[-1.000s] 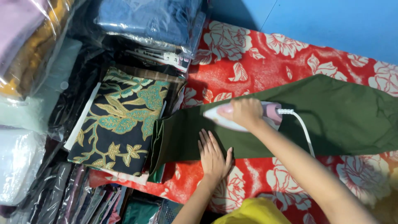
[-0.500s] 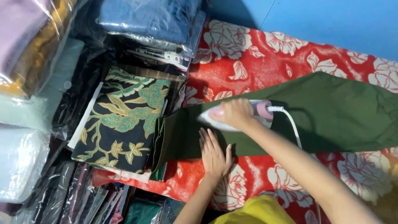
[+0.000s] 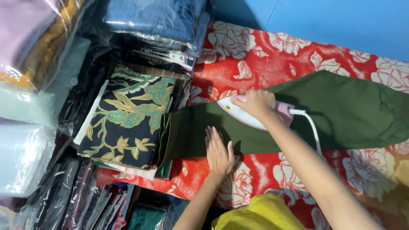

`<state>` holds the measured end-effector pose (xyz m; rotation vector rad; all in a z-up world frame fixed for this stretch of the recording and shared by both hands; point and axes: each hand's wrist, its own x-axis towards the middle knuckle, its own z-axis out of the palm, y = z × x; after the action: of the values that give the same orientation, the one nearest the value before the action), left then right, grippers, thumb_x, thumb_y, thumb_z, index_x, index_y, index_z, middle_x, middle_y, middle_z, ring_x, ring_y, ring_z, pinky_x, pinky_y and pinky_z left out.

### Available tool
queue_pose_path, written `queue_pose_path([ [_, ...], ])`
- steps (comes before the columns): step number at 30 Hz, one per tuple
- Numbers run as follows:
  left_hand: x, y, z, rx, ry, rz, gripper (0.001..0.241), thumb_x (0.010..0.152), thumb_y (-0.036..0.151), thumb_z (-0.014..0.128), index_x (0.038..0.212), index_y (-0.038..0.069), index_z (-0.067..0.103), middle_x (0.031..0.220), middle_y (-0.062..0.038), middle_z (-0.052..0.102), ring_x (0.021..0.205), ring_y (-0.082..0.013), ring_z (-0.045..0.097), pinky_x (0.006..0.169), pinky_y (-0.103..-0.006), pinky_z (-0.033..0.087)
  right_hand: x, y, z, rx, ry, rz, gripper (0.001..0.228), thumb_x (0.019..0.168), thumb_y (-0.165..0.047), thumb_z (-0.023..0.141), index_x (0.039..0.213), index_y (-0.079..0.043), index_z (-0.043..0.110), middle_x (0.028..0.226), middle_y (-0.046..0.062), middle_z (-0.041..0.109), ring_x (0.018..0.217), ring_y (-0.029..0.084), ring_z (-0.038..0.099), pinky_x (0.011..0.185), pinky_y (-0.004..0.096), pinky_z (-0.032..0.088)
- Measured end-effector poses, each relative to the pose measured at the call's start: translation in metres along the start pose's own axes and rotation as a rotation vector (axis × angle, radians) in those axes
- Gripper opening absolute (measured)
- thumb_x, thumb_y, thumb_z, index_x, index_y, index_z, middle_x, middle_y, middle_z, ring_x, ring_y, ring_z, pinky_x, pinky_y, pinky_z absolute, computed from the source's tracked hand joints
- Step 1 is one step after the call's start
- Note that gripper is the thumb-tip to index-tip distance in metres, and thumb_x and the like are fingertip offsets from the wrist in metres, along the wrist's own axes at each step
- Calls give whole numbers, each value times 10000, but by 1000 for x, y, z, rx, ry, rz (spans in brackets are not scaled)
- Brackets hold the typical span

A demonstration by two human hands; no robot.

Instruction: The person irons a pair of green trousers laid out on a red floral-patterned surface. They use a spray bottle to mist the fabric and a pink electric iron to smooth it, repeatedly moving the iron along the length of the pants while holding the fabric with their left hand.

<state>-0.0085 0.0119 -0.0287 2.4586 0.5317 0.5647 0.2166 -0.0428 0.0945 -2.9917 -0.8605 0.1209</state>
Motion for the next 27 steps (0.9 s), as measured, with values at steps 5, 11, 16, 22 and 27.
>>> queue_pose_path([
  [5, 19, -10, -6, -189, 10, -50, 602, 1030, 193, 404, 1553, -75, 274, 1557, -316, 373, 1465, -450, 344, 1183, -517, 289, -42, 9, -5, -63, -194, -112, 702, 699, -892, 545, 860, -261, 806, 834, 114, 794, 932, 359, 773, 755, 482, 587],
  [11, 59, -23, 0, 6, -179, 95, 637, 924, 112, 518, 1536, 3, 380, 1621, -239, 341, 1511, -390, 309, 1206, -538, 276, -82, 33, -10, -111, -222, -168, 695, 648, -914, 561, 859, -296, 799, 788, 100, 779, 865, 349, 773, 720, 457, 591],
  [16, 65, -26, 5, 151, -294, 142, 655, 1025, 346, 410, 1607, 84, 265, 1680, -162, 247, 1550, -350, 231, 1227, -558, 221, -98, 44, -2, -67, -159, -184, 687, 723, -861, 572, 882, -233, 801, 759, 146, 766, 829, 375, 771, 720, 478, 590],
  [22, 66, -23, 4, 202, -334, 121, 673, 1043, 425, 361, 1621, 110, 220, 1696, -138, 199, 1557, -334, 202, 1233, -562, 200, -98, 59, -11, -69, -200, -113, 725, 695, -894, 549, 883, -242, 807, 773, 168, 771, 847, 399, 768, 743, 480, 597],
  [27, 67, -24, 5, 217, -347, 117, 687, 1044, 466, 328, 1626, 121, 206, 1696, -137, 191, 1556, -338, 194, 1234, -566, 193, -116, 68, 7, -110, -223, -239, 677, 669, -889, 607, 839, -259, 787, 746, 139, 761, 797, 370, 770, 725, 472, 600],
])
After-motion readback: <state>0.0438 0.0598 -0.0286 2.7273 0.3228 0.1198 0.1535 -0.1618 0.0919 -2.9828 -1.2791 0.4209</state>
